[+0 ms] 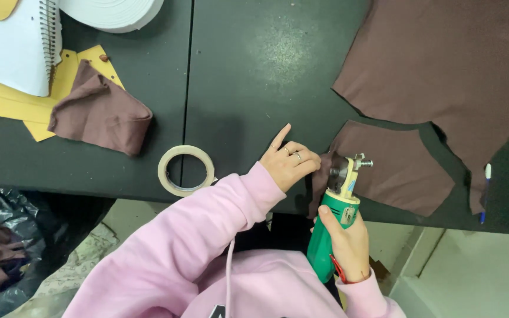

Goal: The person traces a pattern onto brown fabric using a blue pen and a yellow paper template. They then use a green electric rotary cutter to cut the fabric along the traced lines, separating the patterned piece from the main sheet.

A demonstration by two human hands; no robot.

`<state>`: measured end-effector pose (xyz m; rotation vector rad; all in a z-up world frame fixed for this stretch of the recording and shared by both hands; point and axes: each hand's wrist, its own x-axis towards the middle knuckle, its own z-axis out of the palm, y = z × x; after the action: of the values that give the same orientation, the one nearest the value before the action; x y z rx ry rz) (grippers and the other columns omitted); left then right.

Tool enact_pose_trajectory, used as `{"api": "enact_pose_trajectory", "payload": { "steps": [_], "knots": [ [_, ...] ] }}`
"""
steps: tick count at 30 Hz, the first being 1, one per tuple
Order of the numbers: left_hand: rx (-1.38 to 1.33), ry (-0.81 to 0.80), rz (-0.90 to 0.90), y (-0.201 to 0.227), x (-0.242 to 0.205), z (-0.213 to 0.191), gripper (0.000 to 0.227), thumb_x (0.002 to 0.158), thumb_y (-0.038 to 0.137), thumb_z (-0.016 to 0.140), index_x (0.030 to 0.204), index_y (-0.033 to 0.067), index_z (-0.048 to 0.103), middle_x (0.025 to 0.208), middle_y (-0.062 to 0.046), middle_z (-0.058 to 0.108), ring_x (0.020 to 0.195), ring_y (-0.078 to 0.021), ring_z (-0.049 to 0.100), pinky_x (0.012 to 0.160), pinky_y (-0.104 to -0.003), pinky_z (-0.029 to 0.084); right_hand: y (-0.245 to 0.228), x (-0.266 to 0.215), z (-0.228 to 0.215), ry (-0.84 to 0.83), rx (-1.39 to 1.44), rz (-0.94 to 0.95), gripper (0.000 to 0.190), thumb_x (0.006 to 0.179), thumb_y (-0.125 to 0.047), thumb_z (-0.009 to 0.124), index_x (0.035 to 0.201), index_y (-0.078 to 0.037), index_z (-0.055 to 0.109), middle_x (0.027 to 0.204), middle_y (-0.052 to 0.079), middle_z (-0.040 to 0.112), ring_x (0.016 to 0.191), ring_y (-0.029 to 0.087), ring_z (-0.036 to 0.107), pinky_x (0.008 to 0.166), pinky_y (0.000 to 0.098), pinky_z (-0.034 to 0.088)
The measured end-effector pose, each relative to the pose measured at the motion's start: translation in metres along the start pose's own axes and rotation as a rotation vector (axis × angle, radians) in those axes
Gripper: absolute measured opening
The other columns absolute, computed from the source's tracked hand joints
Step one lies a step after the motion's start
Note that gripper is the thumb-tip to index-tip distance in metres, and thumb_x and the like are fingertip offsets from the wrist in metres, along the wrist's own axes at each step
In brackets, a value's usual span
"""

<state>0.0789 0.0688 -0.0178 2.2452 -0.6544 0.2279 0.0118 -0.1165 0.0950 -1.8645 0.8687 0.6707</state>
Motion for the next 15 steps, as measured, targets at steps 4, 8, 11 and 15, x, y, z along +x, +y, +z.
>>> {"api": "enact_pose_trajectory", "payload": {
  "steps": [4,8,11,15],
  "knots": [
    [-0.029,0.036,-0.034,0.003,-0.004,0.004,0.012,0.09,0.015,0.066,0.101,0.021,0.068,0.109,0.011,0.068,0.109,-0.0135,0.062,0.125,-0.061,0.029,0.002,-0.003,0.01,-0.006,0.103,-0.003,0.035,0.09,-0.029,0.071,0.109,-0.001,0.061,0.079,0.01,0.07,0.062,0.019,0.07,0.057,0.0342,0.057],
    [-0.031,0.067,-0.043,0.003,-0.003,0.003,0.01,0.091,0.015,0.066,0.098,0.0215,0.067,0.106,0.011,0.068,0.108,-0.0131,0.062,0.125,-0.061,0.03,-0.004,-0.002,0.018,0.001,0.196,-0.024,0.037,0.092,-0.031,0.068,0.114,-0.003,0.059,0.081,0.012,0.07,0.062,0.021,0.07,0.057,0.0352,0.058],
    [-0.033,0.064,-0.062,0.002,-0.006,0.006,0.011,0.089,0.015,0.066,0.097,0.022,0.068,0.1,0.01,0.066,0.106,-0.0139,0.062,0.125,-0.065,0.029,-0.004,0.002,0.018,0.003,0.206,0.001,0.039,0.093,-0.034,0.067,0.114,-0.002,0.058,0.082,0.013,0.07,0.062,0.022,0.071,0.057,0.0356,0.058],
    [-0.023,0.043,-0.056,0.004,-0.007,-0.003,0.011,0.09,0.015,0.066,0.098,0.0217,0.067,0.101,0.01,0.064,0.108,-0.0139,0.062,0.124,-0.066,0.027,-0.013,0.002,0.018,0.001,0.249,0.029,0.038,0.094,-0.034,0.066,0.112,-0.002,0.057,0.081,0.013,0.069,0.062,0.023,0.071,0.057,0.0372,0.059]
  ]
}}
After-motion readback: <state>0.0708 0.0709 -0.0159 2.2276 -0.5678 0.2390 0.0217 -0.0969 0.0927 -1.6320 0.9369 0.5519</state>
